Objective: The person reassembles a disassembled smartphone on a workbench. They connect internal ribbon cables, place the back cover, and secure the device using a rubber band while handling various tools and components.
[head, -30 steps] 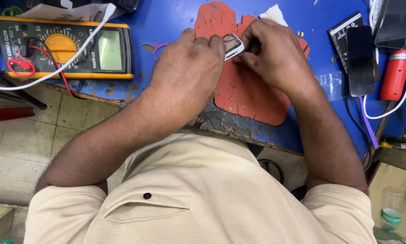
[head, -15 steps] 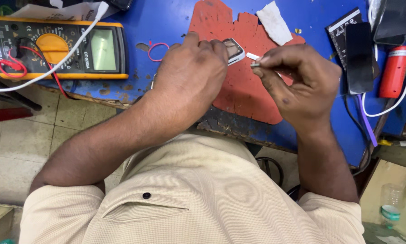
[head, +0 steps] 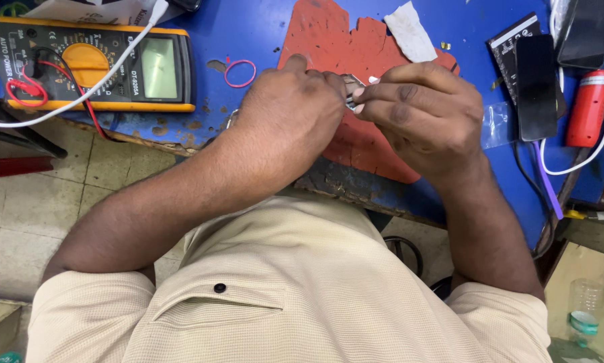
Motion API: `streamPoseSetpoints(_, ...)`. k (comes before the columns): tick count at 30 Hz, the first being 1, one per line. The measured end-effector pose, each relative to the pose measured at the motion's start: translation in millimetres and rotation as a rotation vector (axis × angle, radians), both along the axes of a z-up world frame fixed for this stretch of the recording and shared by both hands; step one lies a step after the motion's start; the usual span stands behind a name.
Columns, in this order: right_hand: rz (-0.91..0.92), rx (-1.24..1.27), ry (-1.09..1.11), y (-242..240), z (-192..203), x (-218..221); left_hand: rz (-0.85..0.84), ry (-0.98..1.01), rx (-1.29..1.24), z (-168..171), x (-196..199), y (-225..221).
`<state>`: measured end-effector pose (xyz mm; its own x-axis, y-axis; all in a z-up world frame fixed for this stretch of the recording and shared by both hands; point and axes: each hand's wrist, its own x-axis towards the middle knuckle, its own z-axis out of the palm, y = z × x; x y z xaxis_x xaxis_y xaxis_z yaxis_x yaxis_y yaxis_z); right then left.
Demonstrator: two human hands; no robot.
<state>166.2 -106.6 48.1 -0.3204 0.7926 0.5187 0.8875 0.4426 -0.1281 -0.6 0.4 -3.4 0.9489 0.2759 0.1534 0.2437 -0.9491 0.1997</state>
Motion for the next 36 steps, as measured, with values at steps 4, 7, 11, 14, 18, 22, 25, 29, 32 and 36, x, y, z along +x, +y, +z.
streamPoseSetpoints(4, 0.027, -0.032, -0.046, -1.2, 13.5, -3.9, 0.005, -0.025, 0.012, 2.1, -0.3, -1.1)
streamPoseSetpoints(7, 0.002, -0.012, -0.167, -5.4, 20.7, -12.7, -0.007, -0.018, 0.017, 4.0, -1.5, -4.7)
streamPoseSetpoints(11, 0.007, -0.019, -0.154, -4.8, 21.6, -14.2, 0.006, -0.081, -0.030, 5.2, -1.7, -3.6)
streamPoseSetpoints(14, 0.033, -0.015, -0.064, -2.8, 16.6, -12.2, 0.004, -0.081, 0.018, 6.4, -5.6, -1.5)
streamPoseSetpoints(18, 0.014, -0.005, 0.080, -1.6, 10.4, -14.3, -0.025, -0.097, -0.076, 8.8, -14.7, -2.6)
streamPoseSetpoints(22, 0.051, -0.058, 0.021, 3.8, 13.7, -18.5, -0.061, -0.089, -0.065, 6.5, -22.8, 3.0)
streamPoseSetpoints(25, 0.065, -0.068, -0.049, 7.2, 19.0, -22.1, -0.051, -0.096, -0.101, 3.9, -26.1, 4.3)
streamPoseSetpoints(29, 0.061, -0.104, 0.008, 7.4, 26.3, -18.5, -0.045, -0.348, -0.153, 11.1, -45.4, 11.2)
streamPoseSetpoints(32, -0.080, -0.163, 0.291, 12.6, 16.5, -12.0, -0.006, -0.437, -0.428, 24.4, -76.4, 31.3)
streamPoseSetpoints(36, -0.059, -0.362, 0.382, 45.5, -29.3, -21.2, 0.176, -0.685, -0.761, 37.6, -124.0, 45.3)
